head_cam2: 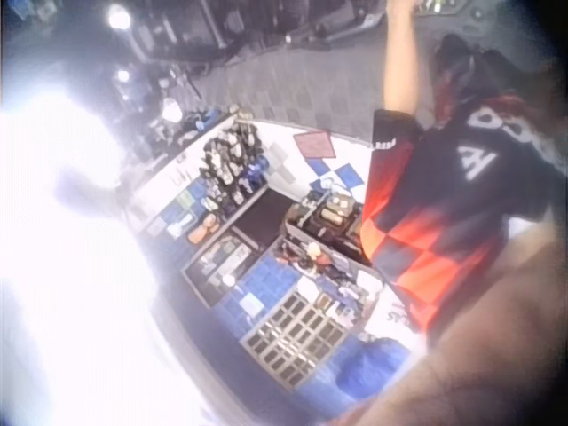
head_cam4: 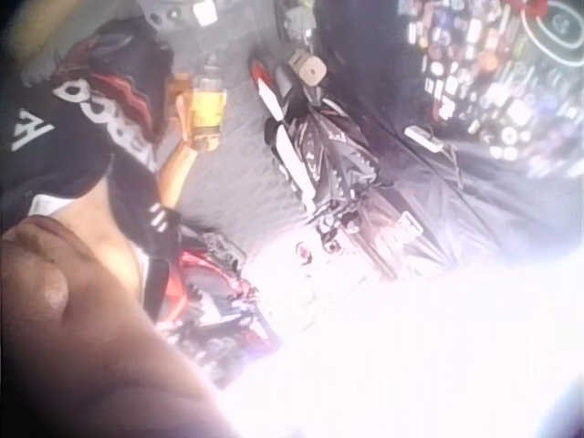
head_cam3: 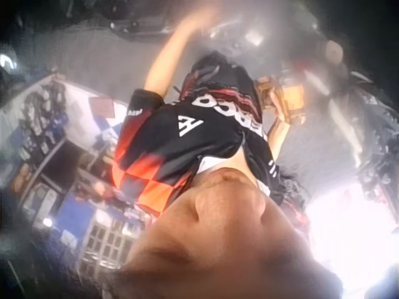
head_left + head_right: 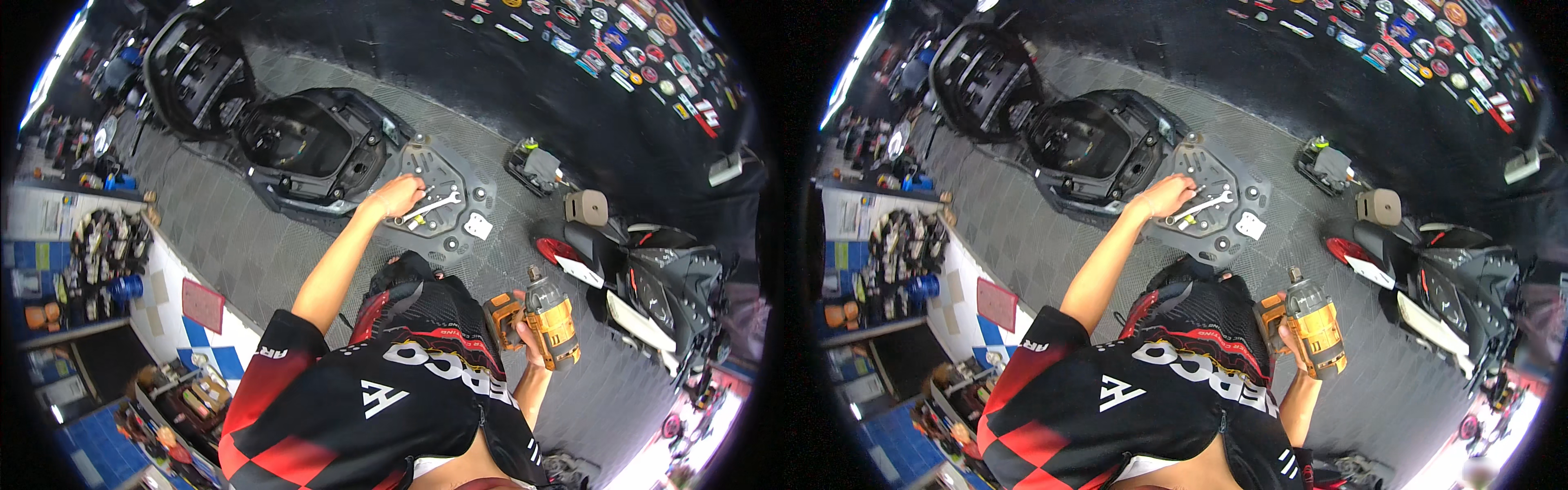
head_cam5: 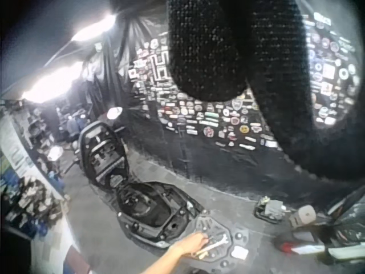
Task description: The person works on a motorcycle in a workshop, using a power drill and screwdriver to remove and install bolts on the rear seat area. They remove the seat, place it aside, and then reattach it using tools.
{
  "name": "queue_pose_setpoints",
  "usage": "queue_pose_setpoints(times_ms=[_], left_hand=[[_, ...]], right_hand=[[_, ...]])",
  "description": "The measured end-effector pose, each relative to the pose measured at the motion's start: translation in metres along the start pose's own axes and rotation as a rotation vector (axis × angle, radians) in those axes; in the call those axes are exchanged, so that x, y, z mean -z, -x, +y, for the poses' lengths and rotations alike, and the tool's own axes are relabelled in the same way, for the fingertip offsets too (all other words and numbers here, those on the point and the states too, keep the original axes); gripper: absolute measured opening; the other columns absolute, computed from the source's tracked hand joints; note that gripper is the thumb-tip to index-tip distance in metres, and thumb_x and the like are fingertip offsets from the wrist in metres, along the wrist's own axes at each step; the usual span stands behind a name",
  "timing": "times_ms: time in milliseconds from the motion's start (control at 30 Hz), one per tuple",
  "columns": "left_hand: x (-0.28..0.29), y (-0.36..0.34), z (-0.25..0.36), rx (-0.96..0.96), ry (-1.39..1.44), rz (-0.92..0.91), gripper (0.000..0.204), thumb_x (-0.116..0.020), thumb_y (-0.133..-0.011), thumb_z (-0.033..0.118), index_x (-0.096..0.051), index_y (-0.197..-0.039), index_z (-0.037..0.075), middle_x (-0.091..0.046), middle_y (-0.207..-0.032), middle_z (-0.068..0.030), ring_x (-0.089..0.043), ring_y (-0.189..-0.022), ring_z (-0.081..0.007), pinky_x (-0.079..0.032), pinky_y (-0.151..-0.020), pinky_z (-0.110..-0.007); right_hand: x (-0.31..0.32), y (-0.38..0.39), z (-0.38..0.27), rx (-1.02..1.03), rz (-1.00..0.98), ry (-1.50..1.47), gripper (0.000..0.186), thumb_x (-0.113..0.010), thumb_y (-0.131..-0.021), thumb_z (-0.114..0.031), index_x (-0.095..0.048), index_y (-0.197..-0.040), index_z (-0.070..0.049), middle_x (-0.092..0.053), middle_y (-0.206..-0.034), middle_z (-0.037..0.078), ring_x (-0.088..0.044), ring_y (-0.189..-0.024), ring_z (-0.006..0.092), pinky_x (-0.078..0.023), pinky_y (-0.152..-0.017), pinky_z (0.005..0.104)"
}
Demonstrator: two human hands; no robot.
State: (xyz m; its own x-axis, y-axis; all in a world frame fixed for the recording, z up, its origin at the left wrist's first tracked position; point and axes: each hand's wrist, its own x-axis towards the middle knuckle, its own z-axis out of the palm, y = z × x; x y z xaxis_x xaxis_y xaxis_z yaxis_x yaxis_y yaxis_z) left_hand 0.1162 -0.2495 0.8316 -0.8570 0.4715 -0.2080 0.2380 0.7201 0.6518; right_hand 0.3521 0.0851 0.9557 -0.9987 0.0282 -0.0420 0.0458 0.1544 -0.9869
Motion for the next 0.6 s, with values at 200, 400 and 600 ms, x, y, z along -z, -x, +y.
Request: queue_pose_setpoints(times_ms=[200, 400, 600], left_hand=[[0.006, 0.013, 0.039, 0.109, 1.369, 0.094, 0.022, -0.055, -0.102, 0.021, -0.062, -0.11, 0.002, -0.066, -0.095, -0.0062, -0.067, -0.086, -0.0156, -0.054, -0.079, -0.03], [-0.013, 0.038, 0.157, 0.052, 2.085, -0.317, 0.027, -0.051, -0.104, 0.026, -0.061, -0.117, 0.004, -0.069, -0.101, -0.0108, -0.067, -0.096, -0.0234, -0.055, -0.087, -0.039], [-0.036, 0.015, 0.212, 0.012, 1.948, -0.451, 0.024, -0.053, -0.103, 0.022, -0.061, -0.117, 0.003, -0.068, -0.107, -0.0106, -0.066, -0.099, -0.0196, -0.052, -0.091, -0.035]], right_hand=[[-0.023, 0.029, -0.002, 0.124, 0.129, 0.699, 0.053, -0.084, -0.075, -0.028, -0.064, -0.121, -0.012, -0.069, -0.109, 0.008, -0.065, -0.105, 0.0286, -0.051, -0.094, 0.0401], [-0.048, 0.01, -0.031, 0.043, 0.195, 0.629, 0.023, -0.084, -0.069, -0.015, -0.068, -0.085, -0.008, -0.069, -0.075, 0.001, -0.067, -0.065, 0.0136, -0.053, -0.058, 0.0274], [0.0, 0.007, 0.024, 0.289, 0.207, 1.014, 0.046, -0.081, -0.077, -0.019, -0.06, -0.115, -0.005, -0.067, -0.112, 0.01, -0.069, -0.091, 0.0188, -0.055, -0.068, 0.028]])
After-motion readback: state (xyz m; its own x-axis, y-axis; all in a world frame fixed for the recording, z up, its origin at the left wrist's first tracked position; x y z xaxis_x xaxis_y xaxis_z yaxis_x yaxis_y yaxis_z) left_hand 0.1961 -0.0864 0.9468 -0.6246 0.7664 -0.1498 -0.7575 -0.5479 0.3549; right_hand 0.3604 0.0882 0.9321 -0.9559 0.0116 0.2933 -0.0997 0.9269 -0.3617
